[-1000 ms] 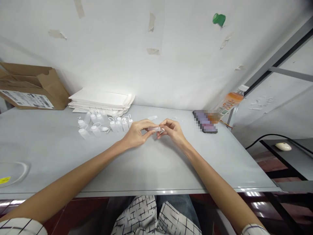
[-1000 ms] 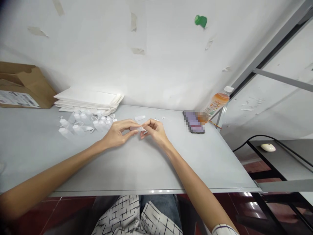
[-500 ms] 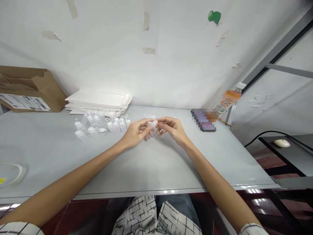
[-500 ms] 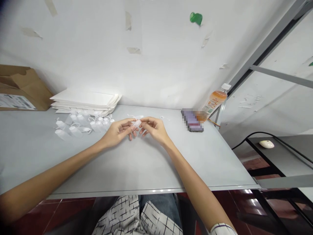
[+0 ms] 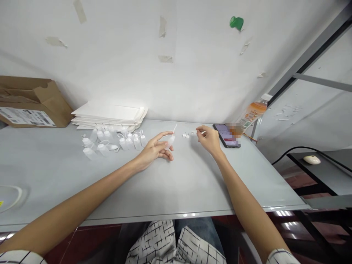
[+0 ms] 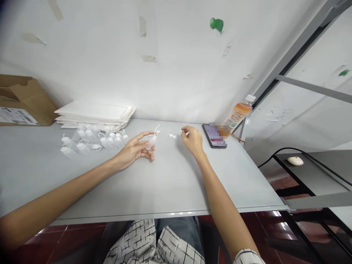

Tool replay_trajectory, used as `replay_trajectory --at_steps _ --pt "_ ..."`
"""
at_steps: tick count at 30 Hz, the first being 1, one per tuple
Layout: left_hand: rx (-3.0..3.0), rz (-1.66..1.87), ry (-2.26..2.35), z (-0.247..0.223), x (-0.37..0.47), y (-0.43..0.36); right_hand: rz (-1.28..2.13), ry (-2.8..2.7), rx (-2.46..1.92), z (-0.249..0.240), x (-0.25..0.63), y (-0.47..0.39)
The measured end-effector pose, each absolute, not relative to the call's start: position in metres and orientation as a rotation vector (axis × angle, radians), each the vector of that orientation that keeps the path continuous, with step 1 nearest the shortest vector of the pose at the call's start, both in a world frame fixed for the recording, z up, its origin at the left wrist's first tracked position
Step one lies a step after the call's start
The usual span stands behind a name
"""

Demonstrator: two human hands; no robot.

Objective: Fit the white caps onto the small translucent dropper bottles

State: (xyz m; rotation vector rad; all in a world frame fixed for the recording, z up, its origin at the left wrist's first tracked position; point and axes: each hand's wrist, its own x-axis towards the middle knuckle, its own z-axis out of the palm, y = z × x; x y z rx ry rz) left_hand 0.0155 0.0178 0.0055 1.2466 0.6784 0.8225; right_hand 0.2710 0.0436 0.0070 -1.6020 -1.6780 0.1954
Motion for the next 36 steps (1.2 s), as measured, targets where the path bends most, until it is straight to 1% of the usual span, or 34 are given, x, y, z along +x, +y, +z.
replay_trajectory --at_steps 3,10,17,25,27,31,32,34,36 --pt "1.281 0.800 0.694 0.004 0.016 0.018 0.207 -1.773 -1.682 0.001 0.273 0.045" --pt "1.302 0.728 0.645 0.000 0.016 0.017 0.168 -1.996 -1.668 -0.009 0.264 0.045" --pt "1.306 0.705 0.624 0.001 0.014 0.017 0.216 -2.015 -1.624 -0.006 0.258 0.042" --pt "1.301 0.655 0.618 0.002 0.015 0.018 0.186 -1.996 -1.634 -0.012 0.251 0.044" --pt "1.251 0.682 0.657 0.002 0.017 0.018 0.277 -1.970 -1.571 -0.010 0.251 0.044" --pt "1.107 0.742 0.709 0.002 0.019 0.015 0.791 -1.771 -1.329 -0.004 0.244 0.042" --pt "1.083 0.738 0.706 0.002 0.020 0.015 0.873 -1.734 -1.281 -0.002 0.241 0.040" --pt "1.067 0.728 0.710 0.002 0.020 0.014 0.857 -1.737 -1.238 0.001 0.233 0.036" --pt "1.077 0.735 0.730 0.002 0.020 0.014 0.688 -1.826 -1.233 0.005 0.226 0.031"
